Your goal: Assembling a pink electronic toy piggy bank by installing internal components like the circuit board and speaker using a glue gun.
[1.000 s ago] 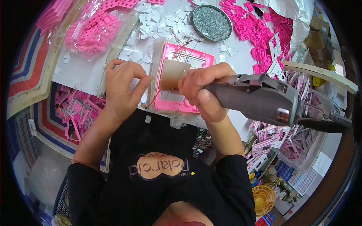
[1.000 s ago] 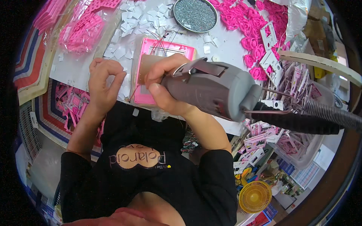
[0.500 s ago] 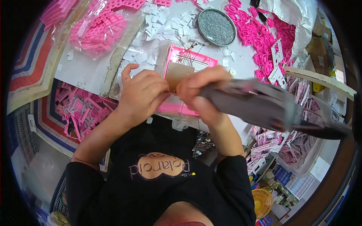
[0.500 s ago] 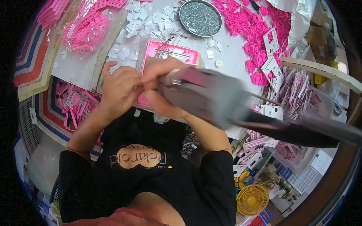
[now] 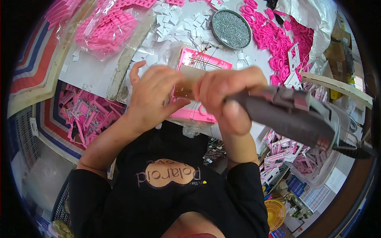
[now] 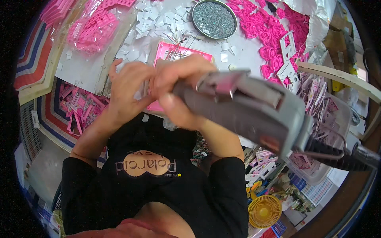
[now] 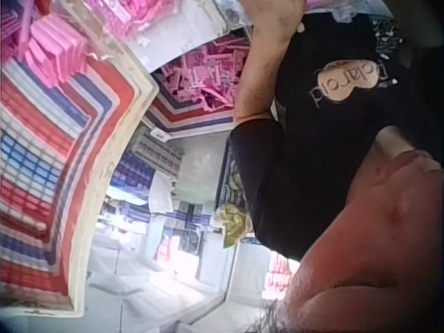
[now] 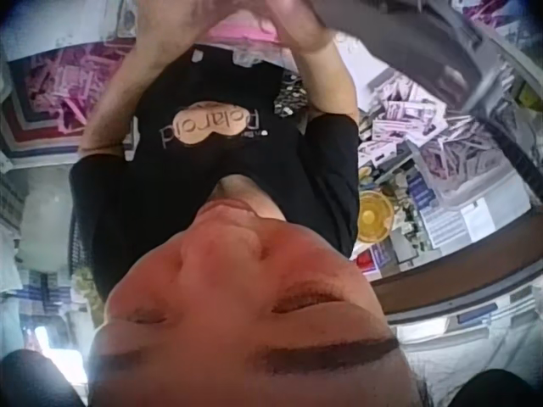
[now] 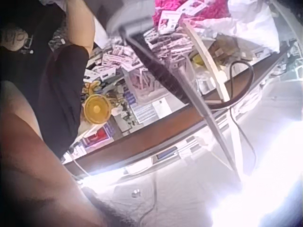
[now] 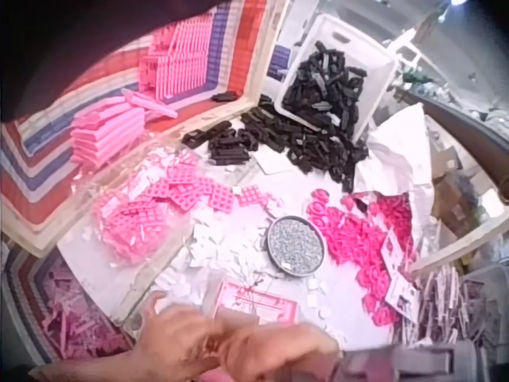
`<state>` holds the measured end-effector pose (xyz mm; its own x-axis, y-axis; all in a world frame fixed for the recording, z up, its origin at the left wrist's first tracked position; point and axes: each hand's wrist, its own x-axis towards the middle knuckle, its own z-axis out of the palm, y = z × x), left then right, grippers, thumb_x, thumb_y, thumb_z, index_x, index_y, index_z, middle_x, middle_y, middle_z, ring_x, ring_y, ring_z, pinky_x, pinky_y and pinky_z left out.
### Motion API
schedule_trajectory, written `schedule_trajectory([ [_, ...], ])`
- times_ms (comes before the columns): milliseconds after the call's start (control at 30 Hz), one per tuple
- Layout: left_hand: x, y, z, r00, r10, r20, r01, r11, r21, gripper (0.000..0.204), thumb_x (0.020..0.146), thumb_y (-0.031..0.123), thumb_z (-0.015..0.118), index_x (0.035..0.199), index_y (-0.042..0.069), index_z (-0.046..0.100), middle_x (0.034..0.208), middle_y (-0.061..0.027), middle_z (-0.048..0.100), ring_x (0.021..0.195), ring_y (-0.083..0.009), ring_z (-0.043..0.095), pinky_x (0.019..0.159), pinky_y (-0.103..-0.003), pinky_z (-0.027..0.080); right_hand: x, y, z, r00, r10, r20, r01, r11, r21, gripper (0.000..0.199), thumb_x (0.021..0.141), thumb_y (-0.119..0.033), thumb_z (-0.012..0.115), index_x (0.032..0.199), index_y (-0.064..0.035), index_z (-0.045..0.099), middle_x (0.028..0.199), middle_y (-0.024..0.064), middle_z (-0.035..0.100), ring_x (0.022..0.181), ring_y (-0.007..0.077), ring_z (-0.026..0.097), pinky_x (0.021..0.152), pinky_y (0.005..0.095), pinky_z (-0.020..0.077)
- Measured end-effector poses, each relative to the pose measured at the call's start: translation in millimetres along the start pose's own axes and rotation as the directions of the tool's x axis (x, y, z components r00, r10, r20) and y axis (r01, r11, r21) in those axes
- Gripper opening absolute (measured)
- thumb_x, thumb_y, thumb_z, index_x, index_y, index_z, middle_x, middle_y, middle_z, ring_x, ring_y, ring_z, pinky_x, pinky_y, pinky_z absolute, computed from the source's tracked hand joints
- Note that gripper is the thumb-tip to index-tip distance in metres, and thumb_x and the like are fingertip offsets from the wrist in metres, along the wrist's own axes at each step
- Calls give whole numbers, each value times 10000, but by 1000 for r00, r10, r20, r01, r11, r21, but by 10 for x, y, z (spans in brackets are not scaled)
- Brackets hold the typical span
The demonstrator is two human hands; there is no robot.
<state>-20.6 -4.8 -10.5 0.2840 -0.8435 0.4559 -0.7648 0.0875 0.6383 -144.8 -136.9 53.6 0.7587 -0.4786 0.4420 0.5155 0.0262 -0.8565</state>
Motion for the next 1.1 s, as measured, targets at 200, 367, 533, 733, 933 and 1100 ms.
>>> schedule_trajectory([
  [200, -72, 17, -159, 998, -65, 25, 63, 996, 64, 274, 741, 186, 811, 966, 151, 658, 1005, 2, 647, 993, -204, 604, 1044, -466, 254, 115, 375, -149, 999, 3, -45, -8, 995, -102, 247, 953, -167, 654, 1055, -47, 463, 624, 39, 484, 507, 130, 453, 528, 318, 429],
  [367, -157, 59, -172, 1000, -27, 13, 26, 996, 81, 246, 733, 150, 800, 932, 155, 656, 976, 16, 640, 972, -198, 604, 989, -450, 288, 133, 418, -217, 993, 45, 110, -3, 935, -355, 211, 937, -96, 651, 1010, -28, 464, 660, 61, 535, 529, 120, 481, 535, 310, 453],
  [533, -193, 173, -109, 987, 88, 132, -90, 996, 11, 227, 739, 166, 794, 924, 159, 661, 901, 16, 601, 919, -200, 592, 930, -447, 331, 201, 445, -202, 975, 8, 224, 119, 829, -547, 170, 903, -14, 635, 974, -5, 481, 726, 84, 592, 599, 126, 546, 576, 303, 497],
  [733, -192, 329, 159, 899, 144, 413, -139, 989, -40, 272, 734, 190, 767, 995, 166, 692, 878, -9, 600, 931, -223, 569, 861, -442, 369, 214, 437, -196, 990, 119, -73, -129, 978, -162, 298, 874, -66, 671, 1111, 31, 517, 730, 71, 583, 594, 128, 521, 573, 290, 472],
  [933, -34, 220, 122, 906, 41, 421, 103, 944, -312, 135, 787, 68, 702, 918, 89, 673, 845, -59, 624, 825, -268, 620, 718, -416, 470, 75, -128, -412, 968, -15, -251, -118, 855, -504, 721, 857, -75, 739, 1479, 20, 385, 1203, 149, 622, 911, 170, 619, 769, 311, 519],
  [1100, 100, 73, -6, 886, -81, 456, 276, 883, -380, 118, 828, -19, 655, 935, 27, 636, 802, -58, 595, 628, -136, 547, 578, -283, 428, -430, -122, -504, 927, 334, -170, -350, 607, -713, 515, 829, -37, 723, 1327, -58, 592, 942, 59, 677, 697, 146, 602, 618, 282, 497],
])
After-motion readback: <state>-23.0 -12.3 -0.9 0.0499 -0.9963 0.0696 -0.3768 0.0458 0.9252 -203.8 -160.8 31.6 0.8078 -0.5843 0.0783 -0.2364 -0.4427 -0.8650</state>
